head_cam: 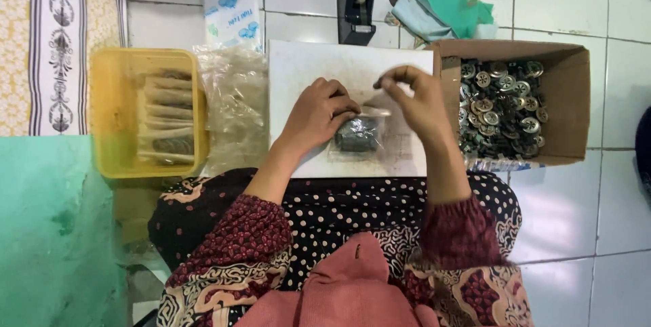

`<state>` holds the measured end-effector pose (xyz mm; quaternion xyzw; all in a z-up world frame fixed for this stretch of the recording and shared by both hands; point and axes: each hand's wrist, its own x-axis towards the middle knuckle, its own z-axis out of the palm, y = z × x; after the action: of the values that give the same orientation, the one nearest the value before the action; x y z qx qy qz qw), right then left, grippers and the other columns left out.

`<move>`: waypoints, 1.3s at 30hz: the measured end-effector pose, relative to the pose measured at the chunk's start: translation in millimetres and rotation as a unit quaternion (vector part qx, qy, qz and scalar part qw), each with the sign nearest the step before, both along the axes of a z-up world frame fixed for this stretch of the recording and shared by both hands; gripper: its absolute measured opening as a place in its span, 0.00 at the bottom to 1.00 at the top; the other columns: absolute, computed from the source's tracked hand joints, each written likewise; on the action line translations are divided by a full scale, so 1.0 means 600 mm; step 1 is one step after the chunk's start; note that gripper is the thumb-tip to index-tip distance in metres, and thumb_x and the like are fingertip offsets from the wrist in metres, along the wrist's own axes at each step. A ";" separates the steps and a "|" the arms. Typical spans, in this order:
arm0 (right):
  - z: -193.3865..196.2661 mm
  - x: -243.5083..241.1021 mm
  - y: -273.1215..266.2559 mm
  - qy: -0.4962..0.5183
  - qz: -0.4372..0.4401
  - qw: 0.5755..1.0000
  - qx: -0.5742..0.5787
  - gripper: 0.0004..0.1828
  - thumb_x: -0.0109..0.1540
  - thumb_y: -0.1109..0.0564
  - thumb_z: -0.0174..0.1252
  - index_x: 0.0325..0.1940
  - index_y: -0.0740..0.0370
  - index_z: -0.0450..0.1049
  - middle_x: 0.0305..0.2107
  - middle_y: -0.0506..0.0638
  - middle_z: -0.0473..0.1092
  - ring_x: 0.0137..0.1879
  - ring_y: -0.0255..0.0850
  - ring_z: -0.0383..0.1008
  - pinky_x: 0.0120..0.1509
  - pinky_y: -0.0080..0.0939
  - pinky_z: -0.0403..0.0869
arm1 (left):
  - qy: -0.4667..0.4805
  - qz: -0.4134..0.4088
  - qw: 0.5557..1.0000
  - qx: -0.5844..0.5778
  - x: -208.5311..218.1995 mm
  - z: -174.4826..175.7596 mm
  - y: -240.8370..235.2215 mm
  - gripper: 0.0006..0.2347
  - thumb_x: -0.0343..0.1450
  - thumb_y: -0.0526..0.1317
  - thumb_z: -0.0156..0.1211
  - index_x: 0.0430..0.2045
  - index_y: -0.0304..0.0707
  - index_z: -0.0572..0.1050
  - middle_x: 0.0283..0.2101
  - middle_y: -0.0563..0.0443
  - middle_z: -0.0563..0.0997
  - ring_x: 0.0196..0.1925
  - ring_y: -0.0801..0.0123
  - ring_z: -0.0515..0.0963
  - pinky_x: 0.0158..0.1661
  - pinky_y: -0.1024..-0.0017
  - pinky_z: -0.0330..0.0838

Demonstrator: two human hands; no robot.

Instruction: Cleaning and organizing metal spoke hubs by wiping them with a cloth and placing them in rows on a board.

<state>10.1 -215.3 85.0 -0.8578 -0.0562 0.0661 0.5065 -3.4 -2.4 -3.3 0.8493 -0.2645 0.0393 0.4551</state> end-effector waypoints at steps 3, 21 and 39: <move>-0.012 -0.064 -0.017 0.036 0.019 0.999 -0.018 0.06 0.63 0.56 0.62 0.43 0.56 0.81 0.55 0.57 0.71 0.65 0.60 0.65 0.69 0.62 0.60 | -0.001 -0.003 1.000 0.010 -0.002 0.004 0.000 0.03 0.72 0.42 0.64 0.32 0.49 0.83 0.38 0.53 0.76 0.41 0.58 0.75 0.42 0.63 0.70; -0.094 -0.082 0.007 -0.025 -0.091 0.968 -0.234 0.05 0.58 0.47 0.70 0.38 0.41 0.83 0.54 0.44 0.64 0.65 0.48 0.59 0.69 0.63 0.49 | -0.034 -0.003 0.999 0.030 0.001 -0.013 -0.001 0.01 0.70 0.39 0.66 0.29 0.49 0.82 0.39 0.55 0.76 0.40 0.58 0.74 0.40 0.63 0.70; -0.059 -0.007 0.020 0.104 0.011 0.940 -0.323 0.07 0.57 0.52 0.67 0.37 0.53 0.82 0.32 0.51 0.77 0.47 0.53 0.78 0.50 0.61 0.73 | -0.068 0.050 0.992 0.096 -0.028 -0.015 -0.005 0.03 0.73 0.41 0.61 0.35 0.51 0.81 0.44 0.57 0.74 0.47 0.59 0.74 0.42 0.62 0.71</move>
<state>6.1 -203.3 49.7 -0.9630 0.0116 0.1757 0.2040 -20.4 -5.2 -12.3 0.8966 -0.2546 0.0943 0.3500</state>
